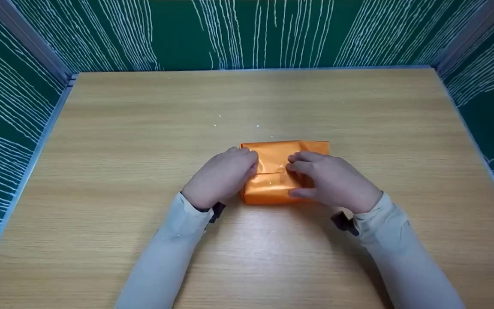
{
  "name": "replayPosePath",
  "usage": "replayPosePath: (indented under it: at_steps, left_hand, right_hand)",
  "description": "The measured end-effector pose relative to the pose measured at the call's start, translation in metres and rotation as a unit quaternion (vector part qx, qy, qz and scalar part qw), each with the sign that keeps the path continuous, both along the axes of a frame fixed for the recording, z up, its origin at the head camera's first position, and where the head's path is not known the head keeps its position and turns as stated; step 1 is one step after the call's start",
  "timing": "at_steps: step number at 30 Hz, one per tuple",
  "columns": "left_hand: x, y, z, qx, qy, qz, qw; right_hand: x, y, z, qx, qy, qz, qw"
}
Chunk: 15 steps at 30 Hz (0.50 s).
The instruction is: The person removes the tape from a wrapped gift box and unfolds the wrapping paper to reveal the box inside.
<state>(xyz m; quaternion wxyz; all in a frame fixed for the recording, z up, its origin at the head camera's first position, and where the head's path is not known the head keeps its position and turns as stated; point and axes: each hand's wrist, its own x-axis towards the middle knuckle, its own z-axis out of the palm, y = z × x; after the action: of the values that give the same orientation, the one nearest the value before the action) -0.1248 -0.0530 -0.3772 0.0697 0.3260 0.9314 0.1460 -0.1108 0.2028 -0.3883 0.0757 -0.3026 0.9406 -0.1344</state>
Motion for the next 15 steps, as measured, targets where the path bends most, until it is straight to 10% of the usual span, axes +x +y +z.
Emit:
replayPosePath:
  at_steps: [15]
  left_hand:
    - [-0.0016,-0.0014,-0.0005,0.014,0.006,-0.021,0.9997]
  right_hand:
    - [0.0001,0.0013,-0.0008,-0.003,0.006,0.007,1.0000]
